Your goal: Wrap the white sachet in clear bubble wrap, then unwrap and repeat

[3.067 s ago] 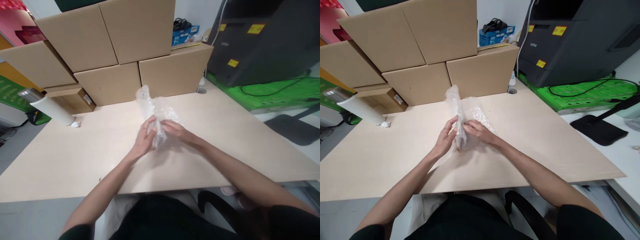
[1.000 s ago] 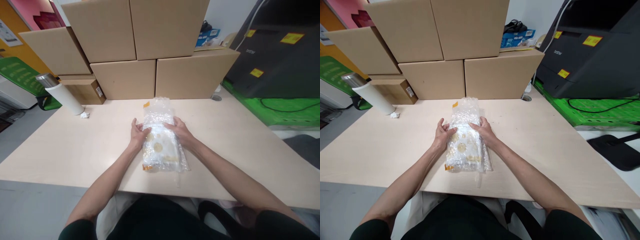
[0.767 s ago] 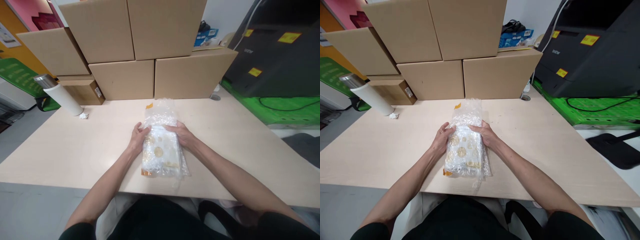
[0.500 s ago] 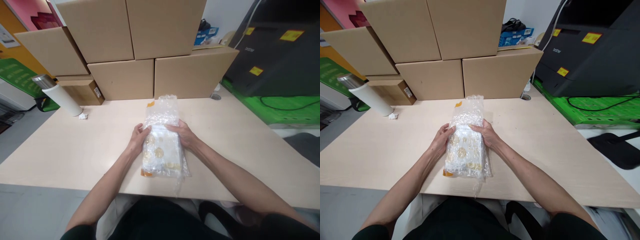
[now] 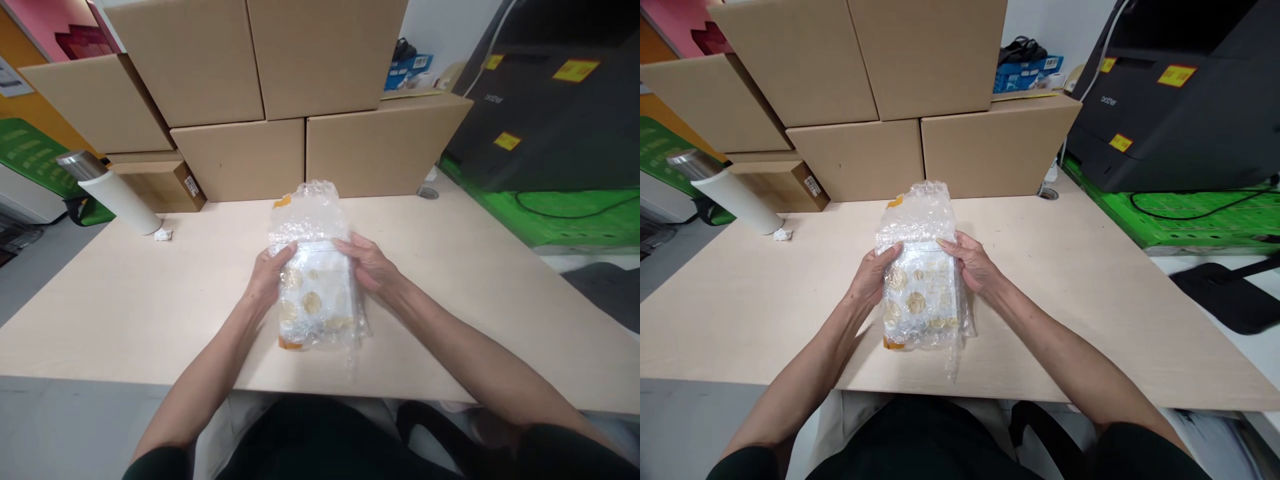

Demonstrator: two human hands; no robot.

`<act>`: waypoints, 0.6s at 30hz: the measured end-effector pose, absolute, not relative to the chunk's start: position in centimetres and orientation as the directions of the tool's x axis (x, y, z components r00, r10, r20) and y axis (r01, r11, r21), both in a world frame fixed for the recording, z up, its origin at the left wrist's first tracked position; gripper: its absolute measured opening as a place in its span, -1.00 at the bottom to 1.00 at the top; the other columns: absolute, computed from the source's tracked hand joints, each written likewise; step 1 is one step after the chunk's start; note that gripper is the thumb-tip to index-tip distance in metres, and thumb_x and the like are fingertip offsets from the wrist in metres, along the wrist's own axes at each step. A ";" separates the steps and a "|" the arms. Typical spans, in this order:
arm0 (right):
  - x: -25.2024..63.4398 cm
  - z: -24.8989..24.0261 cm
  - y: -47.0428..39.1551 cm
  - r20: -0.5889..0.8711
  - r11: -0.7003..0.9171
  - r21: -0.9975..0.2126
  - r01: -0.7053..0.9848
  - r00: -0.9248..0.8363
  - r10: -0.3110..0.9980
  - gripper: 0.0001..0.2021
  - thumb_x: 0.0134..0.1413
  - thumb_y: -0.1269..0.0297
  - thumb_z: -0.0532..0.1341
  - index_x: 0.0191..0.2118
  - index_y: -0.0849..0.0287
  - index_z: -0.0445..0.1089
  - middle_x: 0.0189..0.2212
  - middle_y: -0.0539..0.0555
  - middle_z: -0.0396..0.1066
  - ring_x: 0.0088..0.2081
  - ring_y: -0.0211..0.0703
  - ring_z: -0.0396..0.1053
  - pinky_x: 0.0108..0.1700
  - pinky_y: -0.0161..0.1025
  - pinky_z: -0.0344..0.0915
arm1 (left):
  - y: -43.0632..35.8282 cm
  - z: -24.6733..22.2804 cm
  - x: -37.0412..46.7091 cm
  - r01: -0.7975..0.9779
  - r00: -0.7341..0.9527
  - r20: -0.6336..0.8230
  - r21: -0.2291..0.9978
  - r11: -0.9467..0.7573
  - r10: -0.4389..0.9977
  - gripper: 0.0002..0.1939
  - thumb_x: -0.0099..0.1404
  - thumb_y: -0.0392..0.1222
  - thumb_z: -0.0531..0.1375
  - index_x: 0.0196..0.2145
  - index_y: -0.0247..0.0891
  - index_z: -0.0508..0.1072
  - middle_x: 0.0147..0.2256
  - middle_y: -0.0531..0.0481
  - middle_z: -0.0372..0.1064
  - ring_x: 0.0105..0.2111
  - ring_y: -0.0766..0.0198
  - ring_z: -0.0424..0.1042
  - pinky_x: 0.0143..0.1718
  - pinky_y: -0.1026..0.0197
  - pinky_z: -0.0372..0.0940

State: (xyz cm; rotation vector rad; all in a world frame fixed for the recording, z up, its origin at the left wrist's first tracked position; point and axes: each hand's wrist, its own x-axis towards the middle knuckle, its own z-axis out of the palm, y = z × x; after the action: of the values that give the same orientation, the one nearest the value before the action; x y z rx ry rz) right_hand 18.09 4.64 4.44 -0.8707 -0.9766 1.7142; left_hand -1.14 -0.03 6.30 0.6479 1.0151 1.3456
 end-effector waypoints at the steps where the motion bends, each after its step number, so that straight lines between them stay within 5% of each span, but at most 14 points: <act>1: 18.2 4.8 4.7 -0.097 -0.203 -0.902 -0.381 -0.281 0.955 -0.56 -0.18 0.20 0.48 -0.12 0.10 0.45 -0.15 0.10 0.56 0.00 0.06 0.48 0.10 -0.01 0.42 | 0.1 6.8 -1.1 -0.458 -0.075 -0.184 0.879 0.131 0.980 -0.58 -0.01 -0.02 0.49 -0.32 -0.36 0.53 -0.49 -0.03 0.50 -0.48 0.22 0.49 -0.41 0.21 0.38; 5: 18.2 5.4 4.4 -0.033 -0.104 -0.914 -0.392 -0.184 0.982 -0.29 -0.16 0.20 0.48 0.16 0.06 0.28 -0.15 0.08 0.54 -0.05 0.02 0.51 0.08 0.00 0.44 | 0.7 7.7 -0.7 -0.428 -0.130 -0.133 0.901 0.065 0.982 -0.54 0.05 0.12 0.44 -0.32 -0.34 0.50 -0.46 -0.08 0.48 -0.39 0.13 0.53 -0.35 0.16 0.40; 9: 17.7 4.9 3.5 0.087 0.058 -0.952 -0.302 -0.084 0.993 -0.03 -0.01 0.14 0.42 0.41 -0.15 -0.16 -0.21 0.02 0.51 -0.26 -0.05 0.53 -0.11 0.01 0.51 | 1.2 6.7 0.0 -0.423 -0.335 -0.146 0.906 -0.010 0.931 -0.44 0.07 -0.10 0.44 -0.01 -0.26 0.38 -0.33 -0.02 0.49 -0.41 0.24 0.48 -0.36 0.22 0.38; 12: 17.7 4.3 3.3 0.220 0.206 -0.966 -0.154 -0.079 0.972 -0.35 0.12 0.06 0.33 0.30 -0.15 0.15 -0.19 0.04 0.49 -0.28 -0.08 0.50 -0.17 -0.03 0.51 | 1.2 5.7 0.3 -0.369 -0.405 -0.078 0.926 -0.085 0.911 -0.24 0.15 -0.22 0.35 0.25 -0.04 0.16 -0.32 0.06 0.46 -0.46 0.31 0.42 -0.41 0.27 0.33; 15: 18.3 4.4 3.5 0.296 0.291 -0.955 -0.057 -0.141 0.945 -0.63 0.14 0.03 0.29 0.03 0.00 0.45 -0.07 0.08 0.48 -0.10 -0.02 0.47 -0.01 -0.01 0.46 | 1.2 5.4 -0.1 -0.255 -0.374 0.030 0.958 -0.134 0.927 -0.49 0.23 -0.22 0.26 0.14 -0.07 0.38 -0.41 0.10 0.38 -0.53 0.38 0.30 -0.48 0.33 0.24; 18: 19.2 5.1 3.6 0.210 0.200 -0.978 -0.064 -0.352 0.912 -0.38 -0.01 0.11 0.42 0.21 0.00 0.34 0.20 0.10 0.34 0.15 0.06 0.35 0.17 0.03 0.35 | 1.1 5.7 -1.1 -0.250 -0.306 0.011 0.964 -0.092 0.952 -0.75 0.21 -0.18 0.28 -0.13 -0.20 0.56 -0.45 0.08 0.37 -0.53 0.40 0.26 -0.48 0.35 0.21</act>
State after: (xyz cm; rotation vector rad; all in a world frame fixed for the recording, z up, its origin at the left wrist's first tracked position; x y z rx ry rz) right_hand 19.24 3.60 5.11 -0.8353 -1.5408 1.3153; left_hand -1.13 1.07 5.72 0.8848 1.1949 1.5834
